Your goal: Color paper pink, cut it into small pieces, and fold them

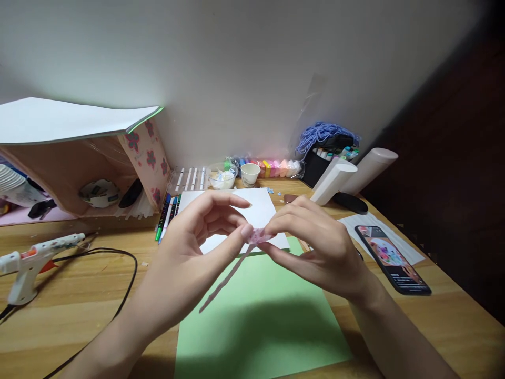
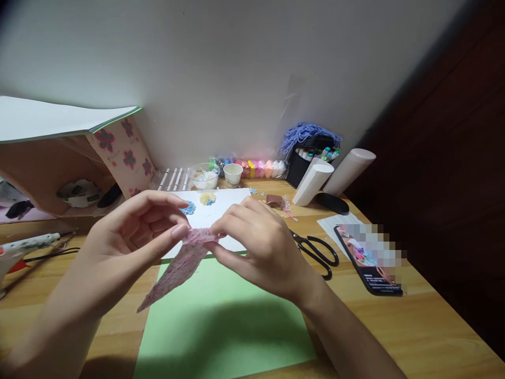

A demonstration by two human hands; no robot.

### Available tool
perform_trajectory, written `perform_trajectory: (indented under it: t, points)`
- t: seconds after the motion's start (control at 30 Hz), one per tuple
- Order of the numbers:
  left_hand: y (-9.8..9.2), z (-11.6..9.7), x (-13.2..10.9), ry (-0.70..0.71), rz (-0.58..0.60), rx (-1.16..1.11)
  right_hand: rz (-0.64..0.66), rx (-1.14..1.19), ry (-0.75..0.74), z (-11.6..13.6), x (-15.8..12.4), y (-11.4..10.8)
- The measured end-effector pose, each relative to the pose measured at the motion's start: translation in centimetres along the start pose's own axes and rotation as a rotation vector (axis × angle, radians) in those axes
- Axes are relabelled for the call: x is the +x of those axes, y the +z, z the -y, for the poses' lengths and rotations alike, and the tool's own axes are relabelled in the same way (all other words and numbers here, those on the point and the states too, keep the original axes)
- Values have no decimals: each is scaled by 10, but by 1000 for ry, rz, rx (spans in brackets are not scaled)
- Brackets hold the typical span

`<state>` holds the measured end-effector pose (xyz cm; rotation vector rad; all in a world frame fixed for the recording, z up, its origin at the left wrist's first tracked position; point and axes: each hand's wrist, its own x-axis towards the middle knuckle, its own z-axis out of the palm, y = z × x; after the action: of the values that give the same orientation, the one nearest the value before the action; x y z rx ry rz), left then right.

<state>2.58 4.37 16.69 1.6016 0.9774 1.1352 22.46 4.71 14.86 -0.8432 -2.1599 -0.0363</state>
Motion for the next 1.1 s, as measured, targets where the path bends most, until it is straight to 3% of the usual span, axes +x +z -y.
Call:
perform_trajectory:
  t: [0.5, 0.8, 1.0, 1.1]
  points:
    - [0, 1, 2, -2, -11, 57, 169, -132, 51, -3, 0, -8]
    - [-9, -3, -3, -1, 153, 225, -13, -337, -169, -4, -5, -15]
    - [6, 1, -9, 3, 232, 357, -14, -416, -353, 2, -4, -10]
    - [10, 4, -8, 21, 265, 357, 12, -436, -377, 4, -4, -8]
